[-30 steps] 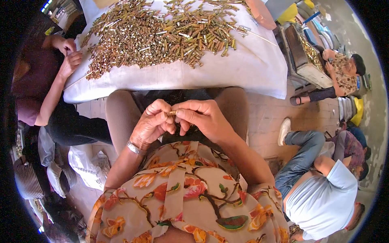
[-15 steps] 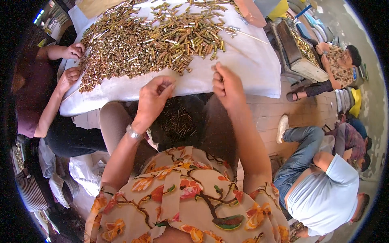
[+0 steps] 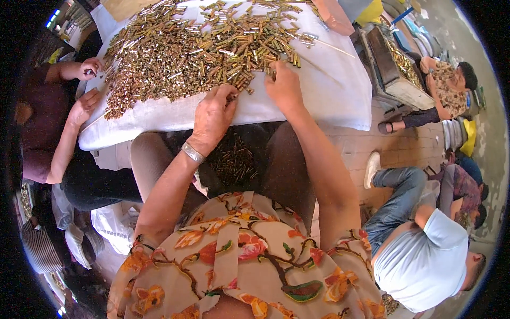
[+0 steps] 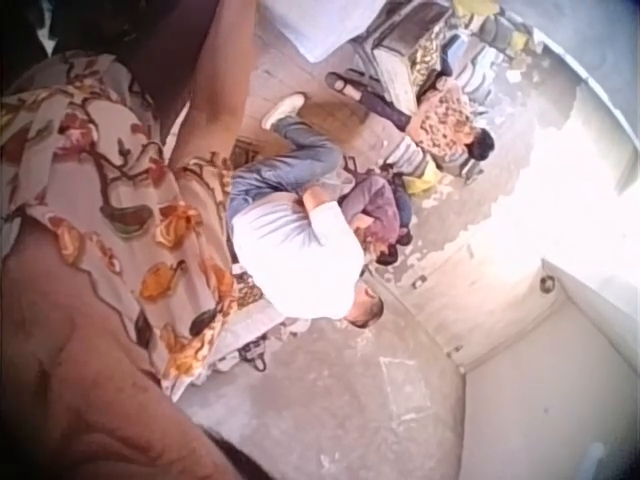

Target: The person sorts through small metal components by hand on a work surface.

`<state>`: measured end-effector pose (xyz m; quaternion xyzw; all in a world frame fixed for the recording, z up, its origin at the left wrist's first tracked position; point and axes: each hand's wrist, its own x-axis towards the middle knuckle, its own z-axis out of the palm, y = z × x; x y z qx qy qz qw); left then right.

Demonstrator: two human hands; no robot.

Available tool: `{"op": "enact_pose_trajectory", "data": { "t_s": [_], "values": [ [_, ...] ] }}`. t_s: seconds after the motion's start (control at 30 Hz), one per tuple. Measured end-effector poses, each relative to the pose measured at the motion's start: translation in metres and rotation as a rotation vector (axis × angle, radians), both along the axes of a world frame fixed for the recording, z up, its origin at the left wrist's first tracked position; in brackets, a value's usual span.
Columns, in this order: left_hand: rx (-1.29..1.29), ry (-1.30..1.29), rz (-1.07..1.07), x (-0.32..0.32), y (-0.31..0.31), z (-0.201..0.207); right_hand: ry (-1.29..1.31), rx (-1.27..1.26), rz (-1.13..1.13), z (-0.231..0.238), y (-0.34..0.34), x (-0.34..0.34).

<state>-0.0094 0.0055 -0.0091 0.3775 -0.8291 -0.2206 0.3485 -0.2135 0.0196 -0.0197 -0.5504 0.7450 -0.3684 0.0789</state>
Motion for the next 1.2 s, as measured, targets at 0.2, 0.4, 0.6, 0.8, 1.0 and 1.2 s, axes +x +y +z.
{"op": "enact_pose_trajectory", "data": {
  "t_s": [0.2, 0.4, 0.6, 0.8, 1.0, 1.2],
  "values": [
    [0.639, 0.367, -0.046, 0.033, -0.004, 0.000, -0.793, 0.078, 0.114, 0.050, 0.040, 0.034],
    [1.192, 0.928, -0.150, 0.061, 0.040, 0.027, -1.167, 0.116, 0.225, 0.073, 0.088, 0.084],
    [1.237, 1.067, -0.142, 0.079, 0.069, 0.038, -0.817, -0.093, 0.234, 0.079, 0.109, 0.121],
    [1.253, 1.128, -0.157, 0.086, 0.083, 0.044, -0.660, -0.124, 0.281, 0.078, 0.119, 0.135],
    [1.170, 1.116, -0.154, 0.088, 0.089, 0.046, -0.668, -0.142, 0.299, 0.077, 0.122, 0.137],
    [1.105, 1.117, -0.143, 0.088, 0.091, 0.049, -0.658, -0.198, 0.314, 0.075, 0.123, 0.141]
  ]
}}
